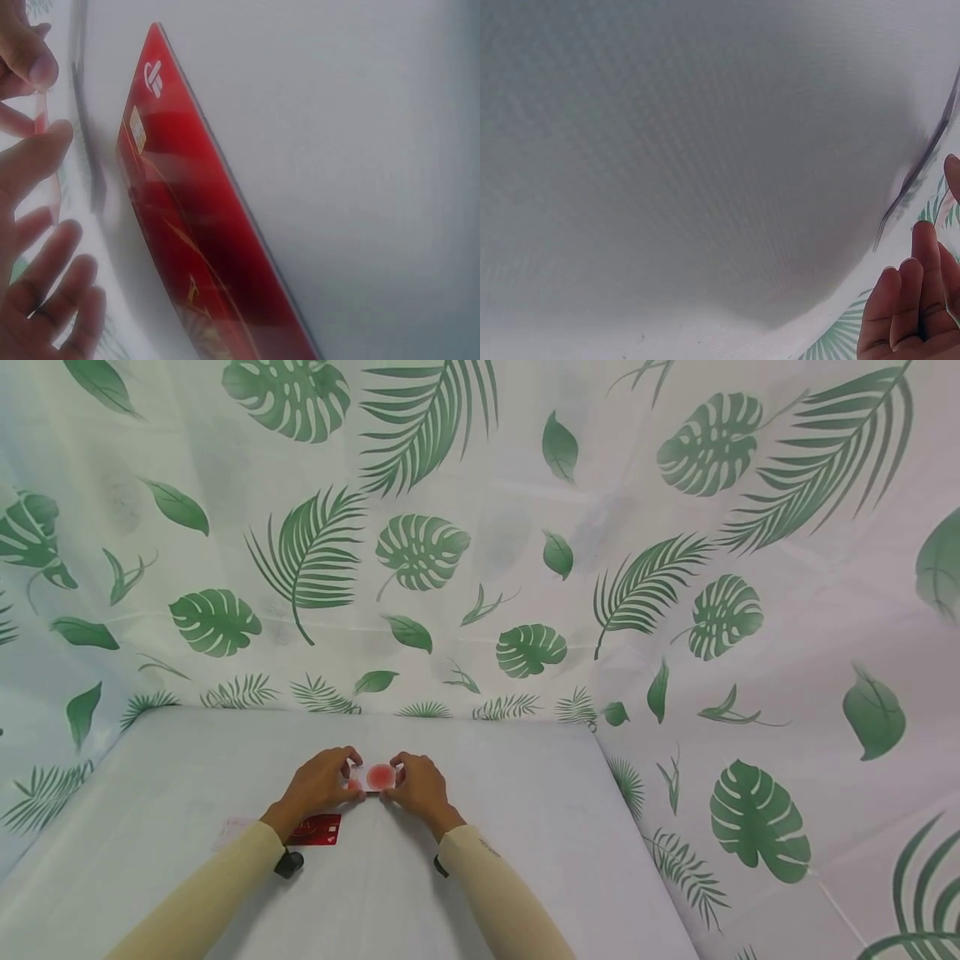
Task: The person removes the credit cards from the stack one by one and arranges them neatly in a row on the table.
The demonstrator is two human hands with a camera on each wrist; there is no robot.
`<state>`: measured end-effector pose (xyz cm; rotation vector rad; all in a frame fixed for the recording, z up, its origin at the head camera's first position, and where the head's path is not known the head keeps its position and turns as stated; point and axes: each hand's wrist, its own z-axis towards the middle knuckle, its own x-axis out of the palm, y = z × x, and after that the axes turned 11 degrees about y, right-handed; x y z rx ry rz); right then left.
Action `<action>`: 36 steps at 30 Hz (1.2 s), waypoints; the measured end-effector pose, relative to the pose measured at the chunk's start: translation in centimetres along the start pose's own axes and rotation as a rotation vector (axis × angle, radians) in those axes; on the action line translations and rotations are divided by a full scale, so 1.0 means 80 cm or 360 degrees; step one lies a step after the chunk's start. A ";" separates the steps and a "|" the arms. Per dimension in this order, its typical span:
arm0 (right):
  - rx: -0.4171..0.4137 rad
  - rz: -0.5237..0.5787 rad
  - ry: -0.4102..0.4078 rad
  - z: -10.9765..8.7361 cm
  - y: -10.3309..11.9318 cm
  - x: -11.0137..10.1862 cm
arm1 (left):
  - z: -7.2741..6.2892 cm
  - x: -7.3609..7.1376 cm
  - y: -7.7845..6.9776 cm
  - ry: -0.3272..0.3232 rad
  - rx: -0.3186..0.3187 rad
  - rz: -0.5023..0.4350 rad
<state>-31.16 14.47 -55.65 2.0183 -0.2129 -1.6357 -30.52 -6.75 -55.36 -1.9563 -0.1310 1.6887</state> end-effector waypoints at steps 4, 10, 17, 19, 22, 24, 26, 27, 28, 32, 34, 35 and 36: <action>-0.0018 0.0008 -0.0016 -0.003 0.003 -0.001 | -0.002 -0.001 0.002 -0.0006 0.0007 0.0013; -0.0009 0.0027 -0.0005 -0.008 0.008 -0.005 | -0.005 -0.004 0.002 -0.0008 0.0023 0.0013; -0.0021 0.0037 0.0012 -0.012 0.008 -0.004 | -0.013 -0.006 0.001 -0.0029 0.0058 0.0007; -0.0030 0.0044 0.0012 -0.013 0.007 -0.003 | -0.014 -0.006 0.002 -0.0034 0.0066 0.0010; -0.0041 0.0048 0.0012 -0.015 0.006 -0.001 | -0.017 -0.005 0.002 -0.0038 0.0074 0.0013; -0.0053 0.0049 0.0005 -0.015 0.006 -0.001 | -0.018 -0.005 0.002 -0.0042 0.0080 0.0006; -0.0065 0.0042 -0.0002 -0.016 0.006 -0.001 | -0.020 -0.005 0.002 -0.0046 0.0084 0.0000; -0.0074 0.0035 -0.0008 -0.017 0.006 -0.001 | -0.020 -0.005 0.002 -0.0049 0.0086 -0.0003; -0.0084 0.0028 -0.0015 -0.017 0.006 -0.001 | -0.021 -0.005 0.002 -0.0051 0.0086 -0.0002; -0.0109 0.0025 -0.0028 -0.021 0.008 -0.002 | -0.023 -0.004 0.002 -0.0059 0.0081 -0.0004; -0.0113 0.0029 -0.0029 -0.024 0.009 -0.002 | -0.024 -0.003 0.002 -0.0055 0.0074 -0.0010; -0.0113 0.0035 -0.0029 -0.025 0.010 -0.002 | -0.024 -0.002 0.002 -0.0053 0.0070 -0.0014; -0.0103 0.0037 -0.0026 -0.026 0.011 -0.002 | -0.025 -0.002 0.003 -0.0046 0.0062 -0.0015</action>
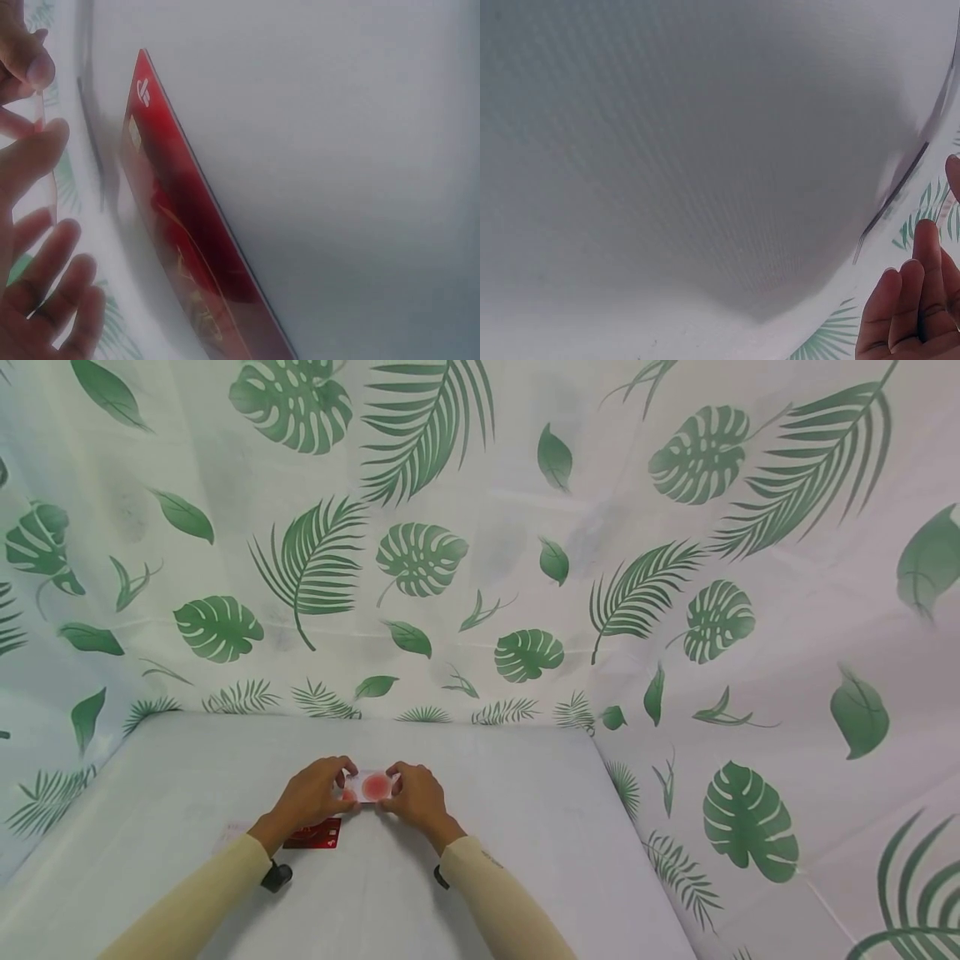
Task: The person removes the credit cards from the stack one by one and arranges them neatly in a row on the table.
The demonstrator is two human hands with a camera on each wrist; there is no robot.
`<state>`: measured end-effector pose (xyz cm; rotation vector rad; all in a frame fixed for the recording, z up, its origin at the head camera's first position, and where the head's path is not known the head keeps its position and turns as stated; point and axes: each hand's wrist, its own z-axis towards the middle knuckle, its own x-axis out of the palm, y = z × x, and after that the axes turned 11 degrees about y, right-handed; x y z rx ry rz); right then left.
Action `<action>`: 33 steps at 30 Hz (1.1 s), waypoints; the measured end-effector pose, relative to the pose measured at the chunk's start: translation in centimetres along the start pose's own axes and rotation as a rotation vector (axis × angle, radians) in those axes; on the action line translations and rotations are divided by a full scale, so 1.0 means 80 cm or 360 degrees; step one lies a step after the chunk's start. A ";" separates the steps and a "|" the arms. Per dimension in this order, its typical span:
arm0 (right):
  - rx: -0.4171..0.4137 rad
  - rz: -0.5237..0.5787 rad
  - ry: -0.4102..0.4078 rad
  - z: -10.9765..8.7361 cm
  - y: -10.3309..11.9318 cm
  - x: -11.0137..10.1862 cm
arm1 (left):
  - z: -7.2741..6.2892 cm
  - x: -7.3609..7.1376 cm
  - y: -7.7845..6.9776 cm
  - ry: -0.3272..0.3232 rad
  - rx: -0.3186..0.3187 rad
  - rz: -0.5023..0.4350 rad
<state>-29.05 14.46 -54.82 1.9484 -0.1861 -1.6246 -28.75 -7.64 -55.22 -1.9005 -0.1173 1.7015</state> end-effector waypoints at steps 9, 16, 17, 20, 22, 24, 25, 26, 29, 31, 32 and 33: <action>0.0031 0.0017 0.0007 -0.004 0.002 0.005 | -0.007 0.001 -0.002 0.0015 -0.0028 0.0013; 0.0043 0.0036 0.0023 -0.007 0.004 0.005 | -0.008 0.002 -0.001 0.0010 -0.0027 0.0028; 0.0046 0.0034 0.0024 -0.008 0.003 0.005 | -0.007 0.002 -0.001 0.0007 -0.0024 0.0027; 0.0045 0.0033 0.0023 -0.007 0.003 0.006 | -0.006 0.005 0.002 0.0003 -0.0012 0.0020; 0.0034 0.0037 0.0021 -0.007 0.002 0.007 | -0.006 0.006 0.004 0.0000 -0.0005 0.0018; 0.0030 0.0033 0.0022 -0.007 0.001 0.008 | -0.006 0.007 0.004 -0.0001 0.0004 0.0015; 0.0026 0.0029 0.0025 -0.007 0.000 0.008 | -0.006 0.007 0.005 -0.0001 0.0007 0.0015; 0.0026 0.0029 0.0026 -0.007 0.000 0.008 | -0.007 0.007 0.005 -0.0003 0.0011 0.0013; 0.0025 0.0024 0.0031 -0.008 0.000 0.009 | -0.007 0.008 0.006 -0.0007 0.0023 0.0013; 0.0017 0.0028 0.0027 -0.008 0.001 0.008 | -0.008 0.008 0.006 -0.0008 0.0028 0.0011; 0.0014 0.0034 0.0023 -0.009 0.001 0.008 | -0.009 0.008 0.006 -0.0007 0.0029 0.0008; 0.0012 0.0035 0.0019 -0.010 0.002 0.007 | -0.009 0.008 0.006 -0.0006 0.0028 0.0008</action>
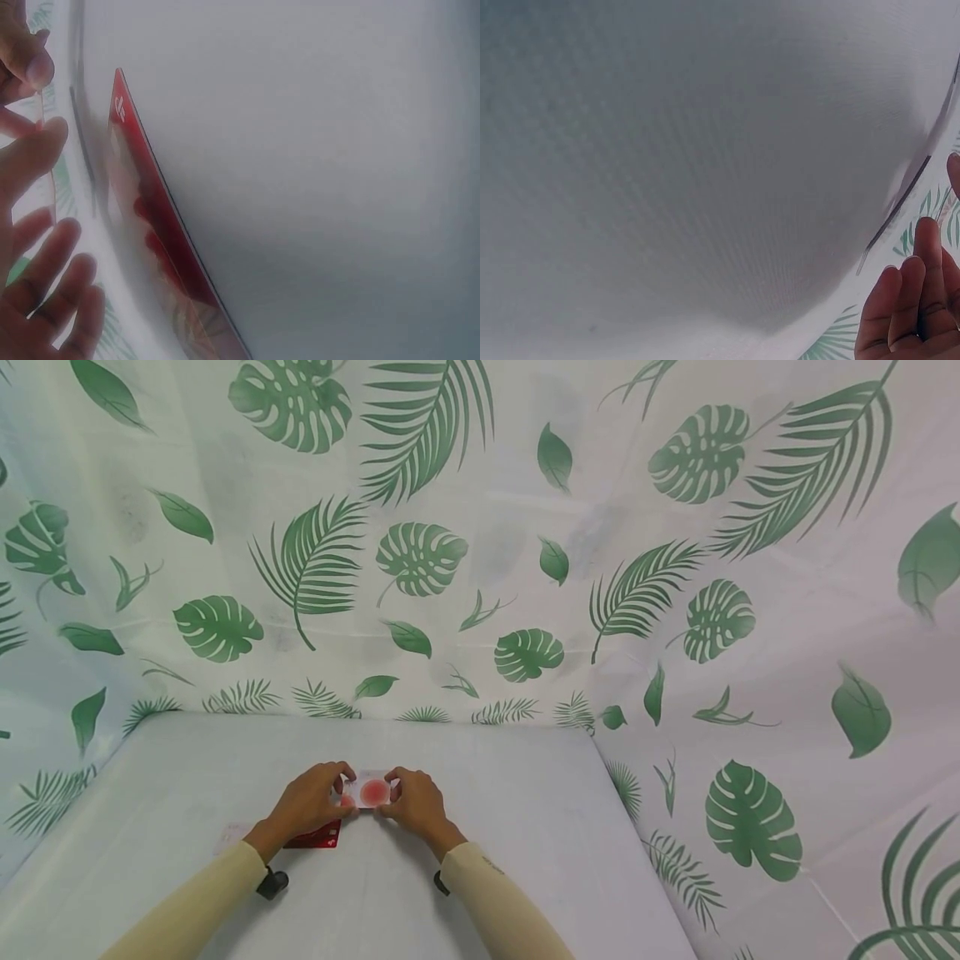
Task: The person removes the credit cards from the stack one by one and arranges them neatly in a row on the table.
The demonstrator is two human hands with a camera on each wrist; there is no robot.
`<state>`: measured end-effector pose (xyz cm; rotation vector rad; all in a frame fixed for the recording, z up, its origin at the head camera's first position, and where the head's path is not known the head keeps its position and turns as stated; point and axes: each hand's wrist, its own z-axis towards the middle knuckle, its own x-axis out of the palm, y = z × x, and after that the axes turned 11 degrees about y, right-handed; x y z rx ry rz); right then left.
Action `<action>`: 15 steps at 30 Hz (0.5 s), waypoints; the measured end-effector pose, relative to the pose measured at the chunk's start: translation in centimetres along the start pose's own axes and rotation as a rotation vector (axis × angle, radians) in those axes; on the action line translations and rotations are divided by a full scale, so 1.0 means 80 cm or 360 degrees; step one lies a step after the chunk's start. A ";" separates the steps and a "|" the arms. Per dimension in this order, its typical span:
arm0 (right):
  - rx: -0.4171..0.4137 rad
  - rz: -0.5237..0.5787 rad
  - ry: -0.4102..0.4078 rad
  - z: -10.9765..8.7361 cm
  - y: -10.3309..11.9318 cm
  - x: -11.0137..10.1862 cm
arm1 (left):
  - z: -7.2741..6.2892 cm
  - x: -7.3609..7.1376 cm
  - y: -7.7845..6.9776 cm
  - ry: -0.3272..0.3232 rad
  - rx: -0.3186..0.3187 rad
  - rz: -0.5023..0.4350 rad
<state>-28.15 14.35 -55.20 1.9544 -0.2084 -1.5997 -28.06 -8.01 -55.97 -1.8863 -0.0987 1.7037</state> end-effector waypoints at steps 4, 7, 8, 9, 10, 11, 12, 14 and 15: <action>-0.0008 0.0014 -0.0009 -0.002 0.001 0.000 | -0.003 -0.001 -0.001 0.0012 -0.0002 -0.0011; -0.0012 0.0028 -0.0005 -0.003 0.000 0.001 | -0.005 0.000 -0.001 0.0010 0.0010 -0.0014; -0.0017 0.0033 -0.0006 -0.004 -0.001 0.002 | -0.006 0.000 -0.001 0.0010 0.0016 -0.0016; -0.0026 0.0037 -0.0007 -0.004 -0.002 0.003 | -0.006 0.000 -0.002 0.0008 0.0021 -0.0017; -0.0036 0.0040 -0.0009 -0.004 -0.003 0.003 | -0.007 0.000 -0.002 0.0007 0.0025 -0.0015; -0.0043 0.0041 -0.0009 -0.005 -0.004 0.003 | -0.008 0.000 -0.002 0.0008 0.0031 -0.0015; -0.0051 0.0043 -0.0008 -0.006 -0.004 0.003 | -0.009 0.000 -0.002 0.0011 0.0029 -0.0013; -0.0061 0.0046 -0.0001 -0.007 -0.005 0.003 | -0.010 0.000 -0.003 0.0016 0.0025 -0.0013; -0.0061 0.0045 0.0004 -0.007 -0.006 0.003 | -0.011 0.000 -0.003 0.0016 0.0024 -0.0012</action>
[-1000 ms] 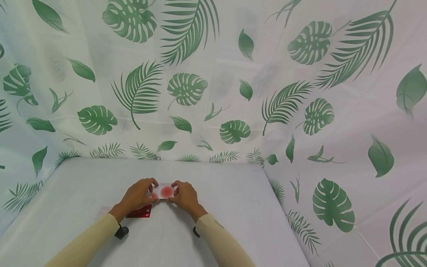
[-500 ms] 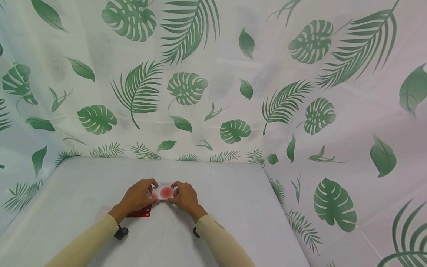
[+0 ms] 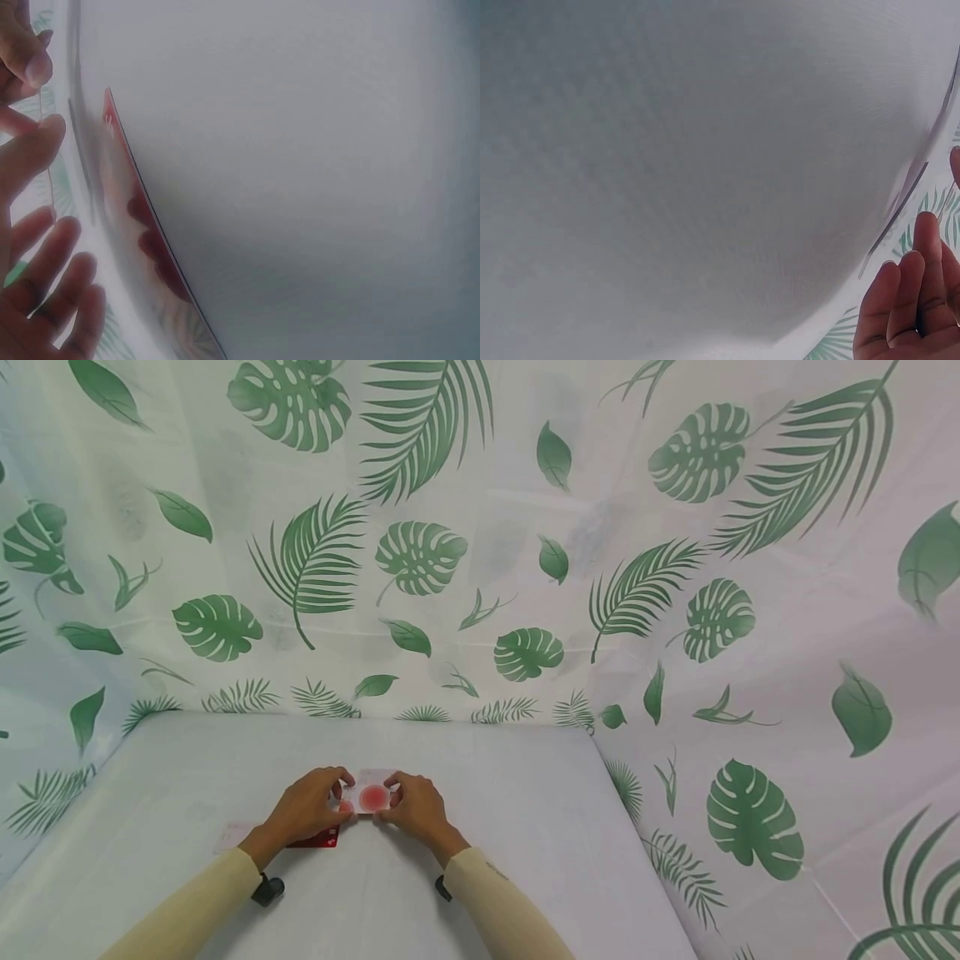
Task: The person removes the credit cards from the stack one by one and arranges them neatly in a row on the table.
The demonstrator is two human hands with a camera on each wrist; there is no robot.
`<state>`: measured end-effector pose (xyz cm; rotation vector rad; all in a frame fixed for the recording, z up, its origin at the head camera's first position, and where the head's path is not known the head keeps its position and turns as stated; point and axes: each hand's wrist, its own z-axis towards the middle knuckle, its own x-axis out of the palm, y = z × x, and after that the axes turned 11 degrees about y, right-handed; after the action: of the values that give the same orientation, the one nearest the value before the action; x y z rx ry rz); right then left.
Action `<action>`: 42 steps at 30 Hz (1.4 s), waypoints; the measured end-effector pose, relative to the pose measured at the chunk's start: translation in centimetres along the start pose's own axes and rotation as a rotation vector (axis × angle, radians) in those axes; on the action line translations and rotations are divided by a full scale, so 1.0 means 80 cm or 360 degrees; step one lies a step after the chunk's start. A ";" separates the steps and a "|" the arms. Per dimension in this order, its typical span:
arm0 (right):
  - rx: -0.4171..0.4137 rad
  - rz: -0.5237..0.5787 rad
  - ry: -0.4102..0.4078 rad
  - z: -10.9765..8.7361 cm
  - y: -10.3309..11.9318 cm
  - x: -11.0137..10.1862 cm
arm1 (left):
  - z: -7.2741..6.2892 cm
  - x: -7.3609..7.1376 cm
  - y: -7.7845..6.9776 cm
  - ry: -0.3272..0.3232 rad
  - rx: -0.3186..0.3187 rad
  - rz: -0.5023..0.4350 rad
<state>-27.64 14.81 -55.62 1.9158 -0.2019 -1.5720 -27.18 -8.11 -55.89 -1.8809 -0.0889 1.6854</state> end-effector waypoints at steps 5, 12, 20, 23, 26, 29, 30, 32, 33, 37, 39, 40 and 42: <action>0.0014 -0.0011 0.0030 -0.001 -0.002 0.000 | -0.003 0.001 0.000 -0.0002 0.0011 -0.0022; 0.0030 -0.0016 0.0074 -0.004 -0.004 0.001 | -0.006 0.003 0.002 0.0007 0.0030 -0.0015; 0.0044 0.0009 0.0105 -0.010 -0.003 0.001 | -0.012 0.004 0.003 0.0006 0.0034 -0.0030; 0.0038 -0.0006 0.0112 -0.013 -0.002 0.000 | -0.015 0.005 0.003 0.0005 0.0043 -0.0038; 0.0035 -0.0023 0.0119 -0.016 -0.001 -0.001 | -0.017 0.006 0.003 -0.0002 0.0063 -0.0037; 0.0044 -0.0029 0.0133 -0.018 -0.001 -0.001 | -0.018 0.007 0.003 0.0003 0.0078 -0.0042; 0.0046 -0.0032 0.0138 -0.018 -0.002 -0.001 | -0.019 0.008 0.003 0.0005 0.0084 -0.0048; 0.0046 -0.0031 0.0150 -0.019 -0.003 0.000 | -0.019 0.009 0.002 0.0009 0.0085 -0.0058; 0.0045 -0.0032 0.0153 -0.019 -0.004 0.000 | -0.020 0.009 0.002 0.0010 0.0083 -0.0064; 0.0037 -0.0034 0.0167 -0.021 -0.006 0.002 | -0.021 0.011 0.001 0.0031 0.0068 -0.0079; 0.0033 -0.0024 0.0174 -0.022 -0.007 0.003 | -0.021 0.012 0.001 0.0045 0.0064 -0.0088; 0.0031 -0.0022 0.0178 -0.023 -0.008 0.003 | -0.022 0.013 0.001 0.0052 0.0063 -0.0091; 0.0027 -0.0012 0.0184 -0.024 -0.009 0.004 | -0.022 0.014 0.001 0.0058 0.0062 -0.0094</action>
<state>-25.96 15.97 -56.13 2.0160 -0.1591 -1.4636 -25.37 -8.38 -56.90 -1.8613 -0.0950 1.6017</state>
